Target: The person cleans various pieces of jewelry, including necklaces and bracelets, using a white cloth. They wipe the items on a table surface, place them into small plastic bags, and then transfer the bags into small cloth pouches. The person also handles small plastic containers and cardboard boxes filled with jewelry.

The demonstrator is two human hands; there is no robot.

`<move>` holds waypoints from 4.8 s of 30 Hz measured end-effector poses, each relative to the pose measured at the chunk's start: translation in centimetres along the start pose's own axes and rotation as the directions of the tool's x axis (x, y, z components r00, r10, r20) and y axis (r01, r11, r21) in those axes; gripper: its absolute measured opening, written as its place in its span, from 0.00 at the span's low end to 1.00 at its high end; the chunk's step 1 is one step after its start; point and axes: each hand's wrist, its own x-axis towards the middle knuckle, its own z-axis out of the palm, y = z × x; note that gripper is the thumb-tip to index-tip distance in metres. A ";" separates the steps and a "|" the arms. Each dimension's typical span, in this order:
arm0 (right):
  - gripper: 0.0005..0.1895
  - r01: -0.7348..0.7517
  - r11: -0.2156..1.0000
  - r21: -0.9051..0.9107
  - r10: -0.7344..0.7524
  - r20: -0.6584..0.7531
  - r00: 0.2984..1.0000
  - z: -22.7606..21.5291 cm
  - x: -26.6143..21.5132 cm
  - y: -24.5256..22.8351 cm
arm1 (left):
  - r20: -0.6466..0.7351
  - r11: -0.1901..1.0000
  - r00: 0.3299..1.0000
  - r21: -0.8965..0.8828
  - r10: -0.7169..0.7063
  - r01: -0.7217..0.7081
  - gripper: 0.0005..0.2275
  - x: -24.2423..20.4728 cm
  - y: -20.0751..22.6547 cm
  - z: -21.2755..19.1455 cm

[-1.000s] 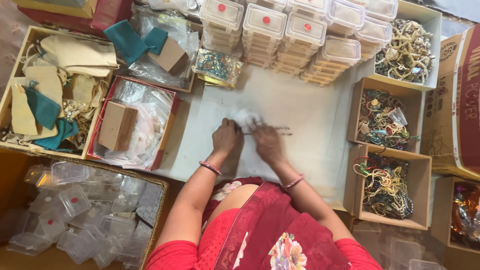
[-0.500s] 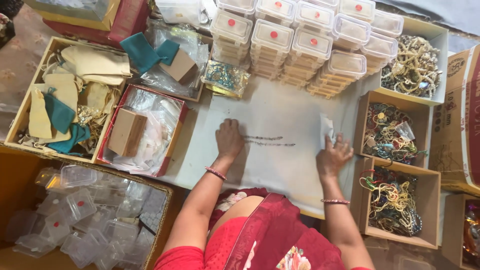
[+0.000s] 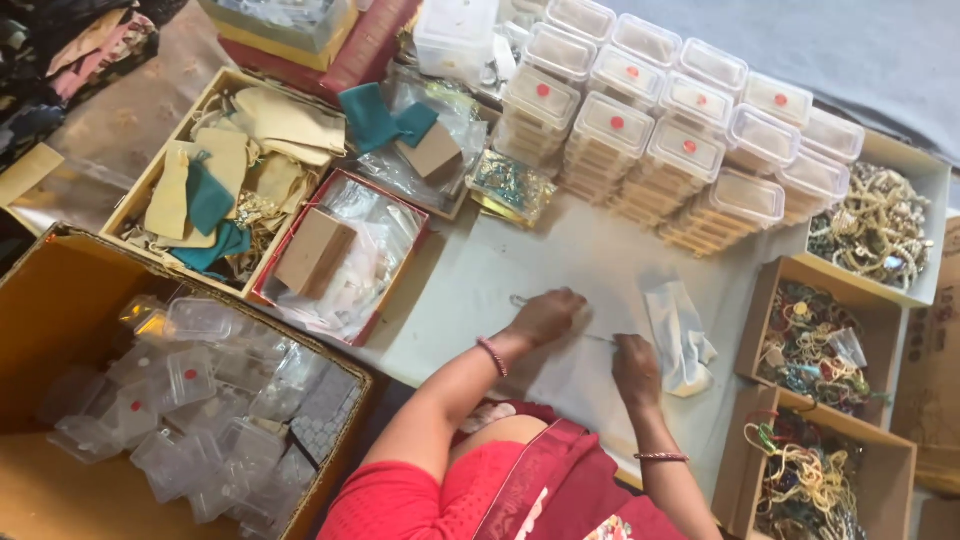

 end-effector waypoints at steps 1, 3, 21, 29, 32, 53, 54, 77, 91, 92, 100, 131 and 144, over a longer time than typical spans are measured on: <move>0.14 -0.031 0.999 0.015 0.031 -0.019 0.999 0.1 0.1 1.4 | -0.140 0.945 0.962 -0.267 -0.234 0.191 0.17 0.2 0.2 -1.6; 0.13 -0.095 0.996 0.006 0.095 -0.047 0.994 0.0 0.1 5.2 | -0.213 0.883 0.892 -0.352 -0.398 0.310 0.17 0.1 -1.3 -4.7; 0.29 -0.028 0.976 -0.216 -0.002 -0.136 0.991 1.7 6.7 -0.2 | -0.059 0.935 0.996 0.344 -0.070 0.086 0.20 -9.4 -7.0 -9.9; 0.30 0.419 0.907 -0.039 -0.399 0.241 0.885 1.9 6.6 -11.5 | -0.245 0.830 0.957 0.493 -0.155 0.261 0.14 -10.0 -8.3 -8.1; 0.32 0.372 0.928 -0.004 -0.365 0.184 0.913 -0.1 2.9 -5.4 | -0.279 0.801 0.947 0.525 -0.158 0.288 0.15 -10.0 -8.1 -8.3; 0.29 0.474 0.879 0.051 -0.469 0.264 0.843 2.8 8.0 -12.0 | -0.270 0.809 0.941 0.494 -0.205 0.318 0.16 -10.4 -8.2 -8.8; 0.28 0.430 0.903 0.005 -0.419 0.235 0.877 2.2 6.7 -9.3 | -0.273 0.805 0.939 0.496 -0.209 0.324 0.17 -10.4 -8.0 -8.7; 0.30 0.218 0.972 0.084 -0.234 0.324 0.917 2.0 7.3 -13.9 | -0.228 0.831 0.944 0.455 -0.238 0.319 0.21 -10.5 -8.4 -9.1; 0.24 -0.385 0.910 -0.152 0.336 -0.269 0.902 2.5 -1.8 9.3 | -0.262 0.873 0.928 0.344 -0.265 0.347 0.24 -10.6 -8.0 -9.1; 0.24 -0.356 0.924 -0.140 0.313 -0.256 0.914 2.7 0.4 6.6 | -0.284 0.858 0.916 0.353 -0.283 0.374 0.24 -10.5 -7.7 -9.6; 0.26 0.357 0.909 0.216 -0.383 0.093 0.919 4.8 8.5 -12.6 | -0.263 0.861 0.954 0.440 -0.146 0.253 0.16 -10.8 -6.8 -9.8; 0.35 0.191 0.918 0.349 -0.280 0.223 0.934 1.8 9.9 -10.8 | -0.107 0.833 0.842 -0.259 -0.528 0.489 0.10 -3.7 1.0 -12.3; 0.19 -0.080 0.700 0.709 -0.240 0.339 0.909 3.7 8.7 -9.5 | 0.211 0.596 0.835 -0.614 -0.508 0.518 0.15 -3.4 -2.5 -8.3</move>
